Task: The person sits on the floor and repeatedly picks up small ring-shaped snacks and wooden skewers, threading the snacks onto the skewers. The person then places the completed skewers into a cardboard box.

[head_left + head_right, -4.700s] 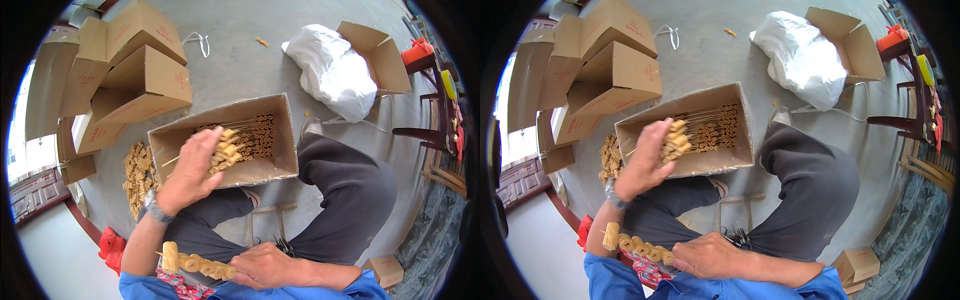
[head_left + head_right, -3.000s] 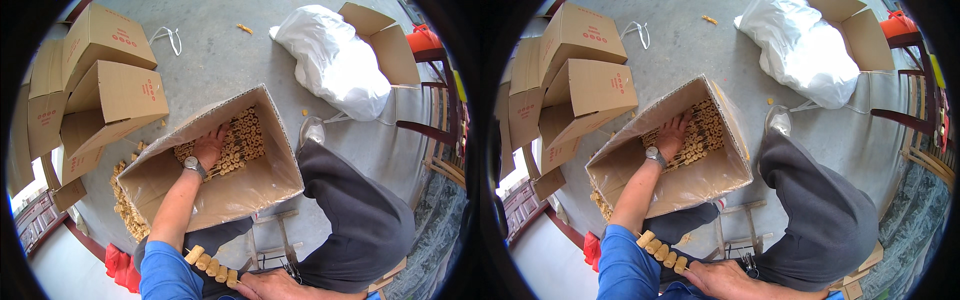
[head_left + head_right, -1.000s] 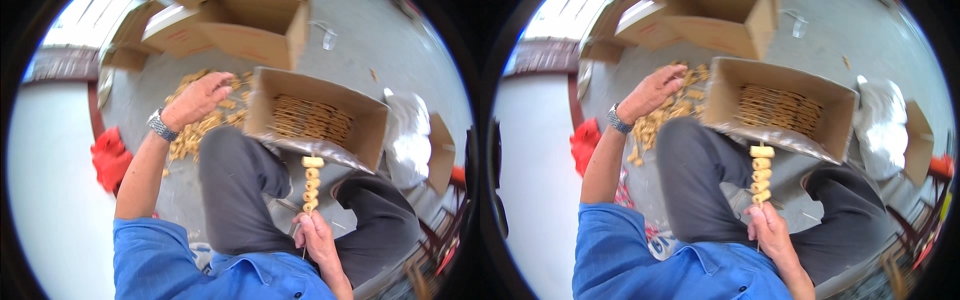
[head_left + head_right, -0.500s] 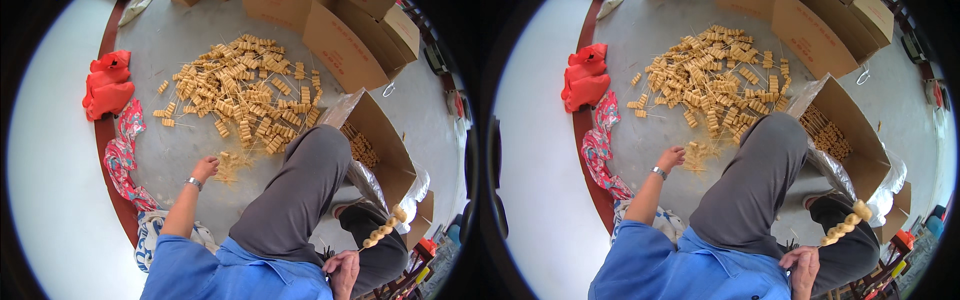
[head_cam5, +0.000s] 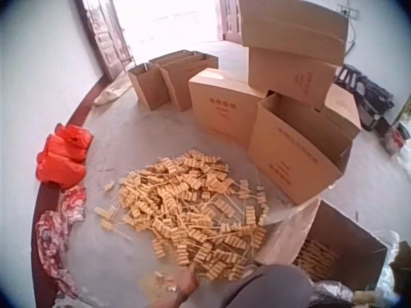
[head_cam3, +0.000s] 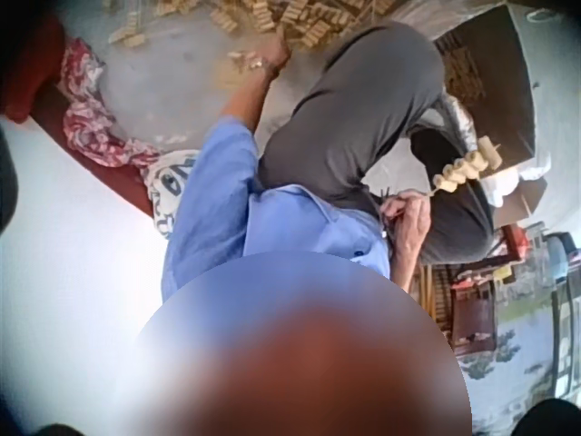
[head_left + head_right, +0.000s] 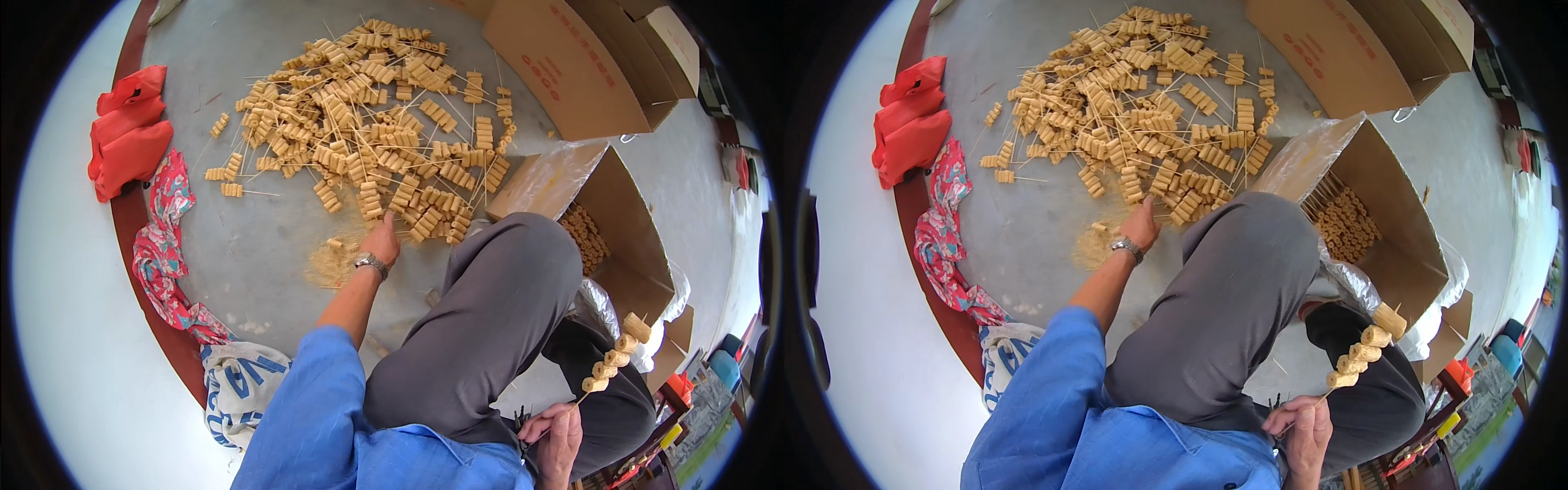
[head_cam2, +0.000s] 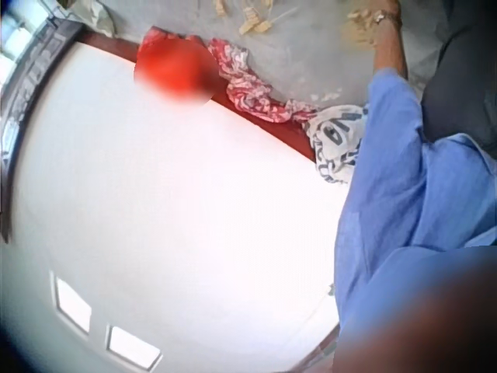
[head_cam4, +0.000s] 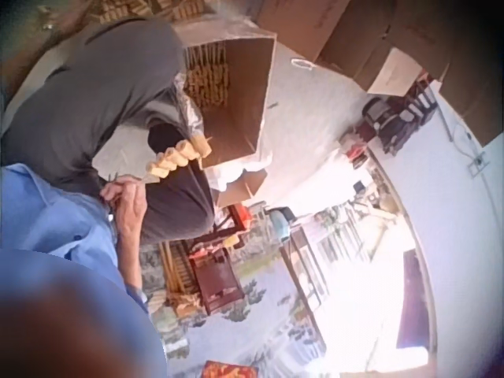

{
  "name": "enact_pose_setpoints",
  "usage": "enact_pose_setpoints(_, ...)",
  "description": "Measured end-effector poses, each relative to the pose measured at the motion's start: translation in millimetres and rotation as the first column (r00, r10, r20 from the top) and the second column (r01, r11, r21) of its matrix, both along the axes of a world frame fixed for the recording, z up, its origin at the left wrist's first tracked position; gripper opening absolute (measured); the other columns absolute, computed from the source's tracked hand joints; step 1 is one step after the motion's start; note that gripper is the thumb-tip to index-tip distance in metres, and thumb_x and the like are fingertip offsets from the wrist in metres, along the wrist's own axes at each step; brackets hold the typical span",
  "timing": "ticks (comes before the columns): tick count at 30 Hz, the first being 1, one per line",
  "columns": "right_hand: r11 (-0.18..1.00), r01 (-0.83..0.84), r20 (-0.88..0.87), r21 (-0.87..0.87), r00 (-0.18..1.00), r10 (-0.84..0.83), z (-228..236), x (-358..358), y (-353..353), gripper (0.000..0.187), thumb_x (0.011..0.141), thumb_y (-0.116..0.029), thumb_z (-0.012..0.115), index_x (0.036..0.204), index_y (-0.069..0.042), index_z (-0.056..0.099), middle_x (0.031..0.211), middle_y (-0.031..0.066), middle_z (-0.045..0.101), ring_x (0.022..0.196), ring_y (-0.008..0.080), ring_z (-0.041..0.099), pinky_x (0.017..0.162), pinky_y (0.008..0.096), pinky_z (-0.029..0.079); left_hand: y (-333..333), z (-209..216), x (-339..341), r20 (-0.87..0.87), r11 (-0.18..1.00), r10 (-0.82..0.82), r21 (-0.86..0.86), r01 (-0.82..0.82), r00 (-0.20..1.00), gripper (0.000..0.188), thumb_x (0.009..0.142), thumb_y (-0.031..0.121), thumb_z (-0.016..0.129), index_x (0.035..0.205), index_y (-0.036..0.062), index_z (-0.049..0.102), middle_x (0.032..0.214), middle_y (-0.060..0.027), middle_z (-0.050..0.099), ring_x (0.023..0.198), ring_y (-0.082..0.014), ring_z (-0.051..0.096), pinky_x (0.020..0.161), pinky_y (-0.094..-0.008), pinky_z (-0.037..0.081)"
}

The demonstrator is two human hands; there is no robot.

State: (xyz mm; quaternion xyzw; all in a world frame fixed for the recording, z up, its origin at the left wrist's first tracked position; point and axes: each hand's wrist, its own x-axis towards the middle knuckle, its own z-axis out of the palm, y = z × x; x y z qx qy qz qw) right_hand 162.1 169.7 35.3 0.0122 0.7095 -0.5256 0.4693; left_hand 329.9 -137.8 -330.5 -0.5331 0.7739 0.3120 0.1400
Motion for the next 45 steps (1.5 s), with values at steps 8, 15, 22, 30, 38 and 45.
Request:
enact_pose_setpoints(8, 0.999, -0.007, 0.002, 0.040, 1.000, 0.007, -7, -3, 5, 0.030, 0.106, -0.027, 0.043, 0.102, 0.002, 0.051, 0.065, 0.0108, 0.059, 0.062, 0.0211, 0.061, 0.064, 0.0325, 0.051, -13, -14, 2, 0.108, 0.979, -0.201, 0.035, 0.198, 0.974, 0.015, 0.092, 0.013, 0.048, 0.096, 0.0042, 0.059, 0.093, -0.0227, 0.070, 0.082, -0.0405, 0.068, 0.072, -0.0498, 0.054)
enact_pose_setpoints(15, 1.000, -0.020, -0.066, 0.023, 0.998, 0.022, 0, -8, 0, 0.031, 0.106, -0.028, 0.045, 0.101, 0.002, 0.051, 0.065, 0.0107, 0.058, 0.061, 0.0199, 0.061, 0.064, 0.0319, 0.051, -10, -5, 42, -0.211, 0.929, -0.369, -0.112, 0.353, 0.905, 0.015, 0.090, 0.018, 0.052, 0.090, 0.0031, 0.055, 0.079, -0.0198, 0.064, 0.070, -0.0420, 0.062, 0.067, -0.0497, 0.051)
enact_pose_setpoints(22, 0.986, -0.102, -0.108, -0.131, 0.990, 0.088, 11, -3, -23, 0.029, 0.106, -0.026, 0.044, 0.101, 0.002, 0.051, 0.065, 0.0105, 0.059, 0.060, 0.0209, 0.061, 0.064, 0.0326, 0.052, -35, 121, 71, -0.224, 0.749, 0.209, 0.662, -0.009, 0.952, 0.023, 0.100, 0.029, 0.055, 0.092, 0.0081, 0.052, 0.077, -0.0019, 0.063, 0.063, -0.0100, 0.061, 0.056, -0.0246, 0.051)
enact_pose_setpoints(30, 0.927, -0.288, -0.046, -0.239, 0.957, 0.286, 16, 23, -95, 0.029, 0.106, -0.023, 0.042, 0.107, 0.002, 0.057, 0.084, 0.0129, 0.067, 0.074, 0.0164, 0.064, 0.066, 0.0281, 0.052, -11, 255, 81, -0.441, 0.518, 0.716, 0.855, 0.011, 0.542, 0.019, 0.102, 0.024, 0.055, 0.100, 0.0055, 0.053, 0.090, -0.0062, 0.064, 0.063, -0.0100, 0.059, 0.059, -0.0245, 0.051)
enact_pose_setpoints(38, 0.865, -0.237, -0.116, -0.442, 0.972, 0.206, 6, 47, -134, 0.035, 0.106, -0.028, 0.044, 0.121, 0.000, 0.059, 0.105, 0.0093, 0.066, 0.093, 0.0156, 0.065, 0.077, 0.0272, 0.054, 71, 358, 31, -0.550, 0.436, 0.719, 0.833, 0.339, 0.426, 0.017, 0.103, 0.019, 0.053, 0.113, 0.0057, 0.051, 0.091, -0.0075, 0.063, 0.066, -0.0122, 0.061, 0.061, -0.0250, 0.053)
enact_pose_setpoints(45, 0.865, -0.336, 0.043, -0.372, 0.925, 0.377, 34, 35, -111, 0.037, 0.106, -0.027, 0.046, 0.126, 0.002, 0.055, 0.091, 0.0068, 0.062, 0.058, 0.0139, 0.061, 0.053, 0.0242, 0.050, 107, 365, 6, -0.594, 0.457, 0.636, 0.805, 0.379, 0.494, 0.029, 0.104, 0.022, 0.049, 0.128, 0.0052, 0.048, 0.089, -0.0038, 0.060, 0.067, -0.0100, 0.060, 0.061, -0.0236, 0.052)
